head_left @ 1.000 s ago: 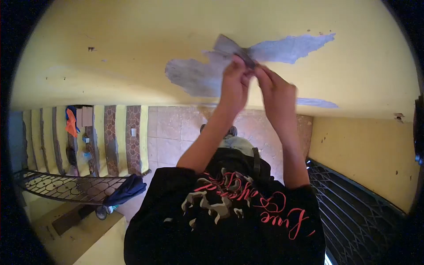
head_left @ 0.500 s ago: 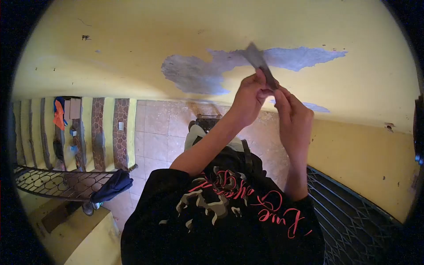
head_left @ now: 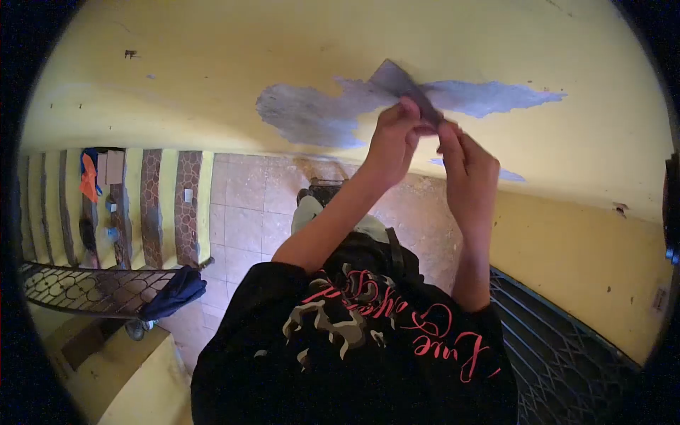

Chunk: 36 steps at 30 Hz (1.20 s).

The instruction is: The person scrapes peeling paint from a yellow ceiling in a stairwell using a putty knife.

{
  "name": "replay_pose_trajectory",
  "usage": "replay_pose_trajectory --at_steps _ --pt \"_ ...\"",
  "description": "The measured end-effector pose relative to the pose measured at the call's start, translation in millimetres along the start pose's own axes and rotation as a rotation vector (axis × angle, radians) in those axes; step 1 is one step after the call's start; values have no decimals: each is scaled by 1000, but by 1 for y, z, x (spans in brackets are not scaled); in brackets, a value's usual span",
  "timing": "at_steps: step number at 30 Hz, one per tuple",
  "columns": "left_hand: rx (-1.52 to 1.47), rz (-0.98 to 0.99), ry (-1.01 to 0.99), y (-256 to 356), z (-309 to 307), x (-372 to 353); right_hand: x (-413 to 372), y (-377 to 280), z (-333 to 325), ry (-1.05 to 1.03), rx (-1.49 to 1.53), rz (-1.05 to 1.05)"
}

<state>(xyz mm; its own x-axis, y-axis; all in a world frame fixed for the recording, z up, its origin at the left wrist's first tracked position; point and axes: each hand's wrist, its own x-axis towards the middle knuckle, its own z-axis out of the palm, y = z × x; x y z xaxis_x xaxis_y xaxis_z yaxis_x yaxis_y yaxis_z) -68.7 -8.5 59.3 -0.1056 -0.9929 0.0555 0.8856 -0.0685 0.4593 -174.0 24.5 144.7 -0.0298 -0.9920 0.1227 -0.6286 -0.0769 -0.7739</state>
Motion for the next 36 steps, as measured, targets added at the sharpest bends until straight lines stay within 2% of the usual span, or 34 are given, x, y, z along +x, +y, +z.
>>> replay_pose_trajectory --at_steps 2,4,6,7,8,10,12,13,16,18,20,22,24,25,27,30,32,34,35,36 --pt "-99 -116 -30 4 -2 -13 -8 -2 -3 -34 -19 0" --pt "-142 -118 -43 4 -6 -5 -7 -8 5 52 -58 -69" --pt "-51 118 -16 11 -11 6 -15 -11 -2 -24 -65 -32" --pt "-83 36 120 9 -7 -6 -14 -15 -4 -77 -66 -5" --pt "-65 -111 -41 16 -7 -18 -15 -18 -6 -136 -71 32" --pt "-166 -107 8 1 -8 -14 -17 -18 -6 -125 -159 7" --pt "-160 -67 30 -4 -10 -9 -4 -10 6 -21 -144 39" --pt "-140 -38 38 -3 -9 -6 -11 -13 0 -31 -120 -14" --pt "-148 -103 41 3 -9 -15 -20 -27 0 -35 -235 -22" --pt "-64 -85 13 10 -14 -12 -18 -16 12 -11 -252 5" --pt "-153 -159 -96 18 -11 -20 -26 -18 7 -83 -106 -64" --pt "-150 -152 -79 13 -15 -20 -25 -19 13 -98 -186 -27" --pt "-47 16 24 8 -21 -6 -18 -12 21 -41 -155 46" --pt "-77 -69 72 15 -15 -17 -25 -14 13 -49 -115 -56" --pt "-50 -84 73 18 -19 -12 -17 -9 27 -2 -121 -32" --pt "-28 -3 -2 15 -23 -4 -14 -9 27 24 -18 -11" --pt "-118 -98 75 21 -15 -19 -25 -12 18 -25 -233 -134" --pt "80 -43 81 15 -13 -1 -8 -1 30 28 34 11" --pt "16 76 66 0 -28 1 -10 1 27 42 -23 -47" --pt "18 99 46 8 -17 5 -18 -1 22 60 -102 -145"
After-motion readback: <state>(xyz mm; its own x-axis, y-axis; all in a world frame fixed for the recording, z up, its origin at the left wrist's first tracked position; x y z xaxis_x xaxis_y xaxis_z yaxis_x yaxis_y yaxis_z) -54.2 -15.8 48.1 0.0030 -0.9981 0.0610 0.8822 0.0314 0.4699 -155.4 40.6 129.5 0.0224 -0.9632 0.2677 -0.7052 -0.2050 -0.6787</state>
